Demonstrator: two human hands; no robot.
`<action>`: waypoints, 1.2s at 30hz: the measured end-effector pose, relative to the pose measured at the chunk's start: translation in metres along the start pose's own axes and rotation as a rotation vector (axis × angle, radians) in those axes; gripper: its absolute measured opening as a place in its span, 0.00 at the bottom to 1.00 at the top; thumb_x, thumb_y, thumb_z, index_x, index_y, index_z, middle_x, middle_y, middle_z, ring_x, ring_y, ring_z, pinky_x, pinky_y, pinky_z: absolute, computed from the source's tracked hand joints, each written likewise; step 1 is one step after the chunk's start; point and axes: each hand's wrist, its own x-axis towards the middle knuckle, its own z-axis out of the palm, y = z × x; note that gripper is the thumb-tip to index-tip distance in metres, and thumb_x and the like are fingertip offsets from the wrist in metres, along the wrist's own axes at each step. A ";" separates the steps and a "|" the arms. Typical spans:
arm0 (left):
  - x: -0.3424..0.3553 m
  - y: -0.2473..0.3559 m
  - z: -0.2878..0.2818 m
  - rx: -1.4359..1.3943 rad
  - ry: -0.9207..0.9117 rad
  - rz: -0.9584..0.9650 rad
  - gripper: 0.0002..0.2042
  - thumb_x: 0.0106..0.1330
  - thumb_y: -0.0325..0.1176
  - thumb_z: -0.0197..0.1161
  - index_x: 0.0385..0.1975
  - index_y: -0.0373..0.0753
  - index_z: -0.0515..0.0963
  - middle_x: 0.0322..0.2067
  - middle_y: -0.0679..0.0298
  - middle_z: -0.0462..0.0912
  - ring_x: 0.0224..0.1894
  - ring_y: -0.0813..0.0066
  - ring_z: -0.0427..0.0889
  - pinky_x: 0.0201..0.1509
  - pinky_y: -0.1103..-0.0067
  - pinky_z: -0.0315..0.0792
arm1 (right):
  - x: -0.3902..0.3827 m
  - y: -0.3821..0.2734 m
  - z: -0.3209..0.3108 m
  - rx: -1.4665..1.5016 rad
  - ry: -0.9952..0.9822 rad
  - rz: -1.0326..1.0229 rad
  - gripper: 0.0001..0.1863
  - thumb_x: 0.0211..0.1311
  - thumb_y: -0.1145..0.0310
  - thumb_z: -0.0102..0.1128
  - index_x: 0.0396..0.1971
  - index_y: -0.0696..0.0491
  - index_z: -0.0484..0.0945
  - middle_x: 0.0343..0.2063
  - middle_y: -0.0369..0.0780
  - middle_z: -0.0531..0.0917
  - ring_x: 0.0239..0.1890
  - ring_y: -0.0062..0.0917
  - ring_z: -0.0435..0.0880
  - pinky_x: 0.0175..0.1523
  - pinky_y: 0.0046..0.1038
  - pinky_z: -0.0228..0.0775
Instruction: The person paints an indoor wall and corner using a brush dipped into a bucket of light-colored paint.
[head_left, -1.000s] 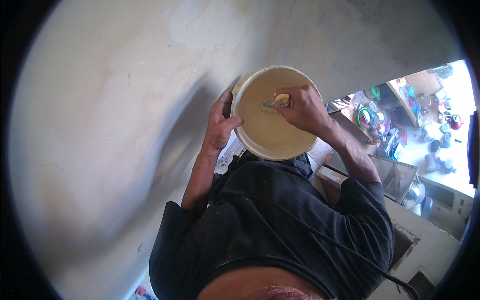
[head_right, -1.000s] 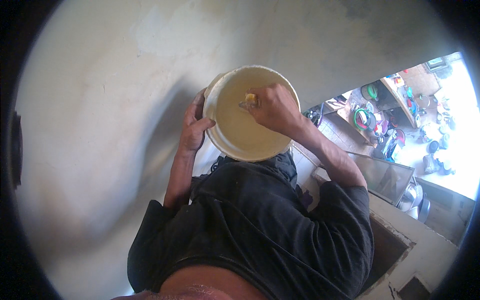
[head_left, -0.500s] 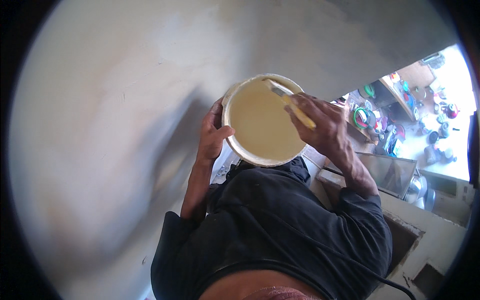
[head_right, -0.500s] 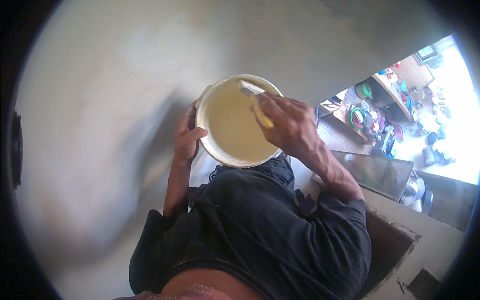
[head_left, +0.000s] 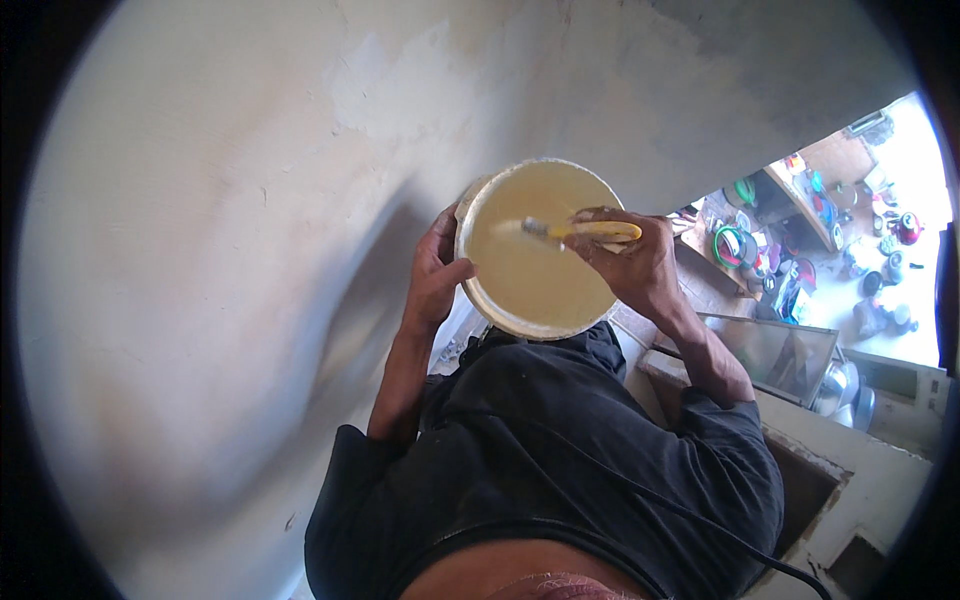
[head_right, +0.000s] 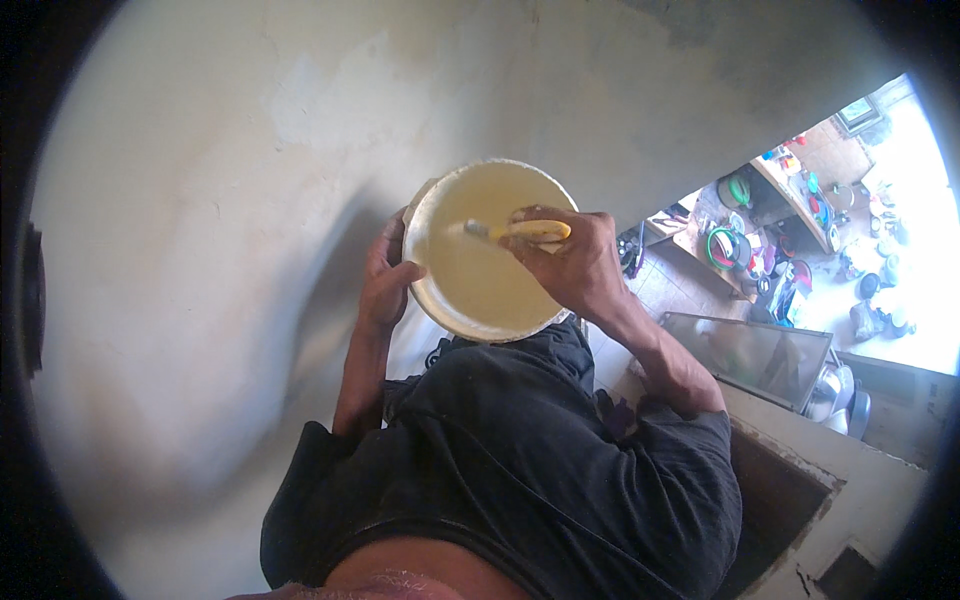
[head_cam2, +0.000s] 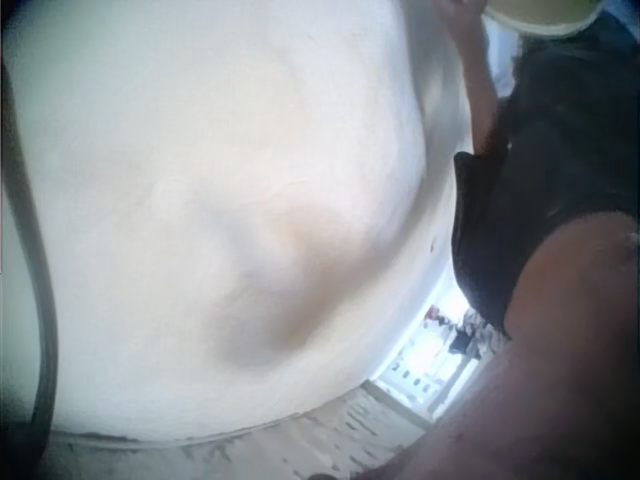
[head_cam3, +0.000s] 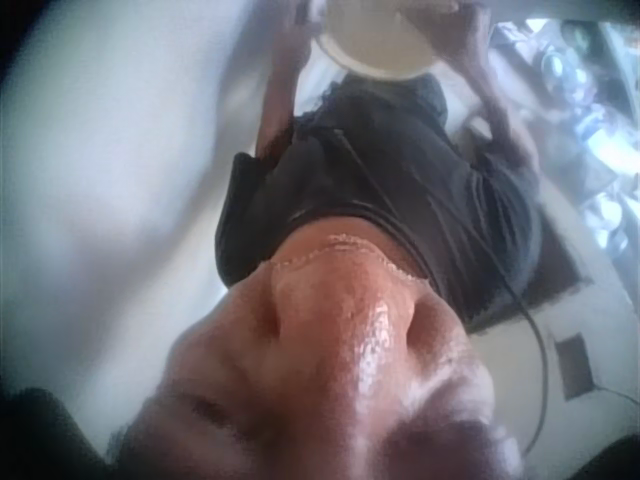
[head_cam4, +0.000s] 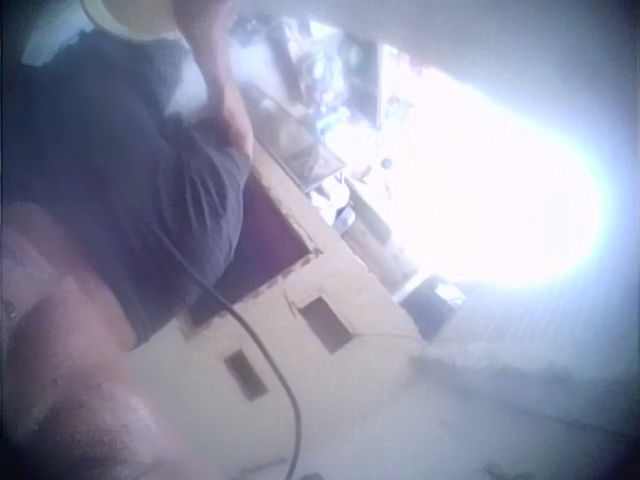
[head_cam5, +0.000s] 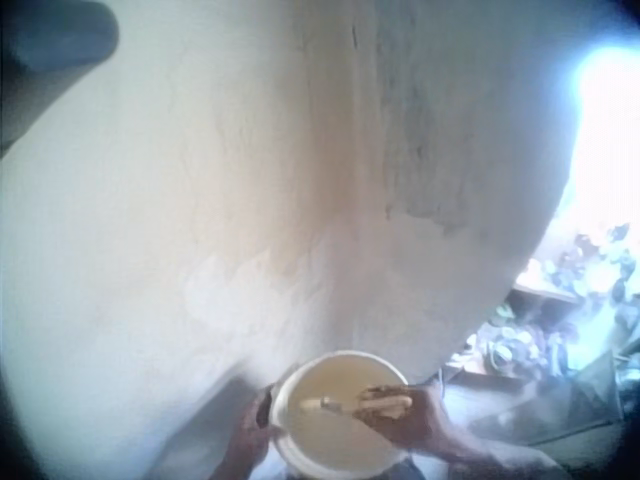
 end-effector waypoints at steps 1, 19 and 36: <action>0.000 -0.002 -0.001 -0.018 -0.013 0.001 0.43 0.42 0.25 0.59 0.68 0.29 0.63 0.62 0.57 0.73 0.66 0.66 0.71 0.74 0.71 0.58 | 0.005 0.001 -0.002 -0.069 0.021 -0.108 0.13 0.54 0.75 0.74 0.39 0.61 0.85 0.38 0.48 0.89 0.39 0.34 0.90 0.42 0.31 0.85; -0.001 -0.004 -0.001 -0.026 -0.008 0.039 0.40 0.47 0.23 0.60 0.69 0.29 0.62 0.63 0.56 0.73 0.66 0.66 0.70 0.73 0.72 0.59 | -0.023 -0.016 -0.027 0.108 -0.123 0.227 0.12 0.53 0.76 0.73 0.38 0.63 0.86 0.32 0.44 0.89 0.33 0.26 0.89 0.39 0.28 0.84; 0.001 -0.012 -0.007 0.026 -0.007 0.033 0.44 0.45 0.33 0.65 0.69 0.29 0.61 0.63 0.55 0.73 0.68 0.65 0.69 0.74 0.72 0.57 | 0.004 0.005 -0.002 -0.415 0.101 -0.507 0.16 0.51 0.74 0.75 0.41 0.57 0.84 0.43 0.44 0.87 0.38 0.35 0.90 0.39 0.32 0.84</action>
